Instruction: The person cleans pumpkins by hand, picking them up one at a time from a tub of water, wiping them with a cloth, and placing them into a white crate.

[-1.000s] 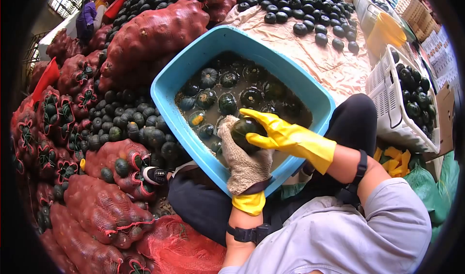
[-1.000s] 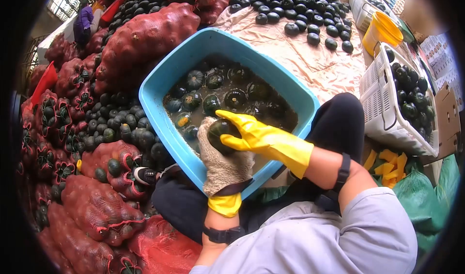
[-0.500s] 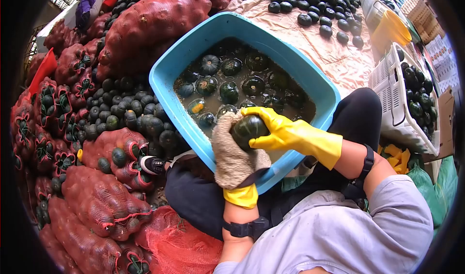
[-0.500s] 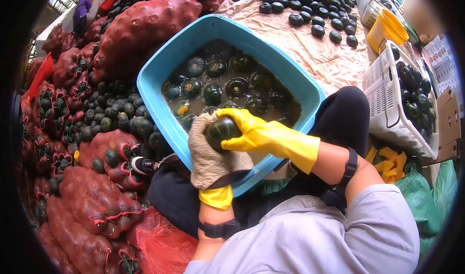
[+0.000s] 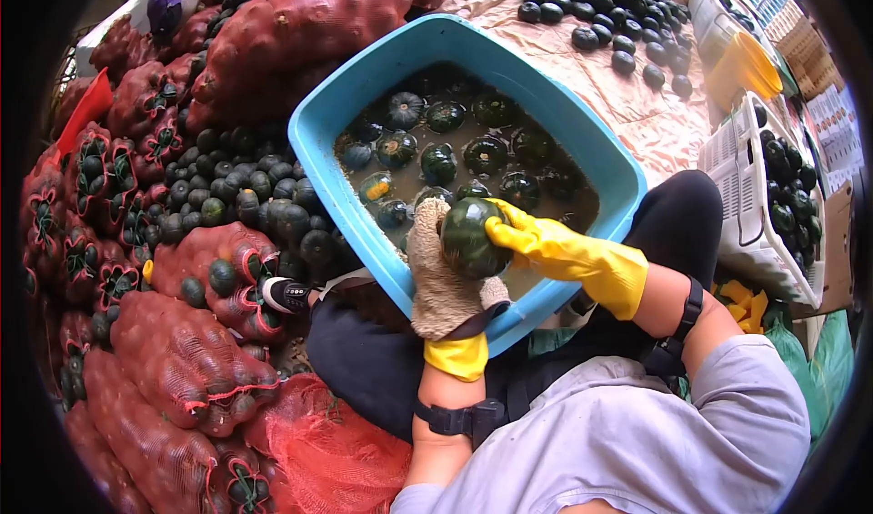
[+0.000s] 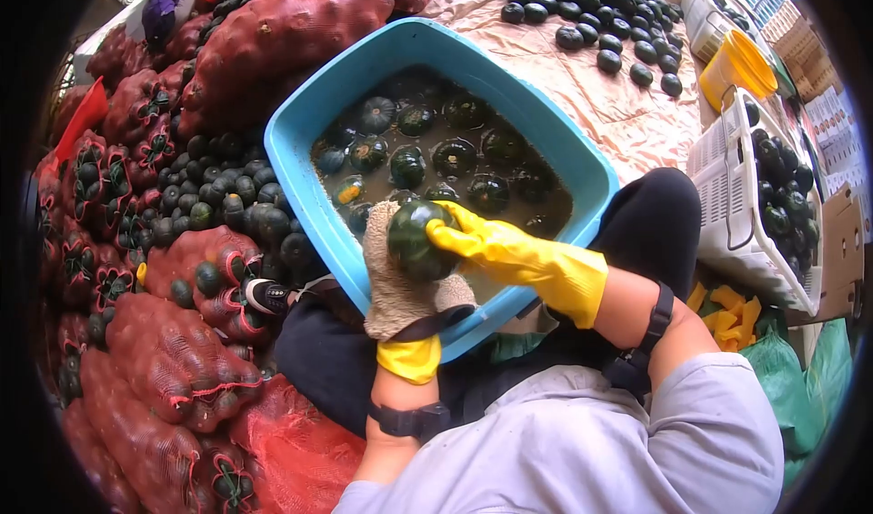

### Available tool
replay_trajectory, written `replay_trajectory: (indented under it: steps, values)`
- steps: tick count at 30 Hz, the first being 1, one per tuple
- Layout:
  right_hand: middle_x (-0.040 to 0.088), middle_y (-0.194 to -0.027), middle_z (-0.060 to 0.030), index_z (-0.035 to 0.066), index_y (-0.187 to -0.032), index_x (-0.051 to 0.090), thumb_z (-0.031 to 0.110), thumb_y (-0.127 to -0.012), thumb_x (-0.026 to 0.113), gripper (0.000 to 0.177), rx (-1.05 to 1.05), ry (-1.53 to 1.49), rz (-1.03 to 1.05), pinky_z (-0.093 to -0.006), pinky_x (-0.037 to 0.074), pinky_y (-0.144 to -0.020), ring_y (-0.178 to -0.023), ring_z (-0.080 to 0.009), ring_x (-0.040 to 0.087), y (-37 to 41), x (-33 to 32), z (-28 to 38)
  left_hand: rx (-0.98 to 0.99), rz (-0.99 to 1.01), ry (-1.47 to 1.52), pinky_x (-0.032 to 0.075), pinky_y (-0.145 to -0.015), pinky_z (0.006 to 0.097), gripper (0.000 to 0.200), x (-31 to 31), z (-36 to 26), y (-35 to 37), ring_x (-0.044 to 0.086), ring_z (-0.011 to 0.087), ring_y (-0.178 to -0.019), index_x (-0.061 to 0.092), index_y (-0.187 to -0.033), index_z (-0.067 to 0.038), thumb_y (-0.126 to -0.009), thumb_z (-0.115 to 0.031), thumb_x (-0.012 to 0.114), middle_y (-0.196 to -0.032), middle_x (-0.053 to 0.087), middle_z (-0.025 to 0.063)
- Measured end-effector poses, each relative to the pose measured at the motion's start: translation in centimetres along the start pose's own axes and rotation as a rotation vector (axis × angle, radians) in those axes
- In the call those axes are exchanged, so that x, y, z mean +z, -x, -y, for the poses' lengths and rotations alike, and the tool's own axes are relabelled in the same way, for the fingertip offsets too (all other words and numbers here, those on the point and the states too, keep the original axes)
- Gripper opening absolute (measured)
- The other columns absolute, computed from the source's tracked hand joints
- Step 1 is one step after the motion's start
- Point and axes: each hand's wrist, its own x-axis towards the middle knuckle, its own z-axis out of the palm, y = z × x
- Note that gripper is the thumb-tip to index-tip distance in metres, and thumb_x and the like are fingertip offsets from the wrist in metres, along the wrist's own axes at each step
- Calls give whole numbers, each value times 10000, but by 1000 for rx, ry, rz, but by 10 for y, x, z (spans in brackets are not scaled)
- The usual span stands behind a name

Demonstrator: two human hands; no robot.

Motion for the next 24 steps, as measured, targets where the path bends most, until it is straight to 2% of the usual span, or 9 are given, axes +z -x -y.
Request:
replay_trajectory:
  steps: [1,2,5,9,13,15,17,21,24]
  values:
    - [617,-1487,-170,162,-1582,497,442,-976,810,737,7,-370,-40,-406,551,-1078,-1310,-298,653,-1,13,-9,71,-76,-159,612,-905,366,187,9,-10,5,730,223,-988,701,-1093,-61,-1050,-234,643,-1080,737,101]
    - [617,-1485,-163,139,-1580,496,433,-991,799,725,-66,-272,-74,-406,546,-1081,-1314,-276,644,-26,-13,-54,100,-115,-220,609,-908,359,177,13,-12,5,726,215,-987,704,-1124,-64,-1049,-212,639,-1084,737,96]
    - [608,-1500,-193,93,-1592,472,388,-950,846,799,-210,330,-211,-429,538,-1083,-1336,-303,633,-34,-23,-47,109,-154,-266,594,-927,342,184,17,-18,11,712,195,-1004,706,-1189,-65,-1033,-130,635,-1101,729,81]
    - [601,-1452,-221,153,-1609,463,236,-875,894,856,-425,1023,-39,-442,454,-1174,-1356,-377,593,-4,-9,18,16,-146,-117,571,-949,319,170,18,-27,7,694,179,-1051,693,-1168,-43,-1010,-50,631,-1118,708,67]
    - [576,-1515,-151,146,-1632,445,171,-878,893,877,-535,646,125,-431,453,-1182,-1391,-300,570,-1,-6,16,-409,-123,755,589,-914,318,101,4,-47,-2,715,183,-983,661,-1083,-40,-1065,-134,627,-1103,719,72]
    - [554,-1551,-111,116,-1633,440,118,-913,849,828,-436,331,139,-406,413,-1220,-1450,-230,515,-2,-2,11,29,-64,160,589,-958,345,159,9,-24,4,710,194,-1045,651,-1182,-50,-1054,-141,675,-1163,716,75]
    - [567,-1524,-126,139,-1641,435,123,-911,852,841,-425,-22,97,-423,454,-1182,-1399,-263,556,-17,-1,-20,-80,-145,406,585,-987,365,215,25,-34,7,702,200,-1089,650,-1215,-49,-1043,-169,701,-1207,707,72]
    - [623,-1429,-120,154,-1626,450,160,-830,905,916,-635,1047,-231,-383,513,-1094,-1261,-215,625,-5,2,3,-287,-132,489,590,-989,387,219,17,-21,10,706,213,-1104,661,-1207,-55,-1021,-163,696,-1208,715,84]
    - [650,-1395,-121,139,-1598,478,277,-904,833,792,-180,544,-56,-377,514,-1088,-1252,-224,645,5,8,23,-330,-113,467,589,-980,398,222,11,-21,12,708,224,-1092,671,-1199,-68,-1022,-201,671,-1193,721,84]
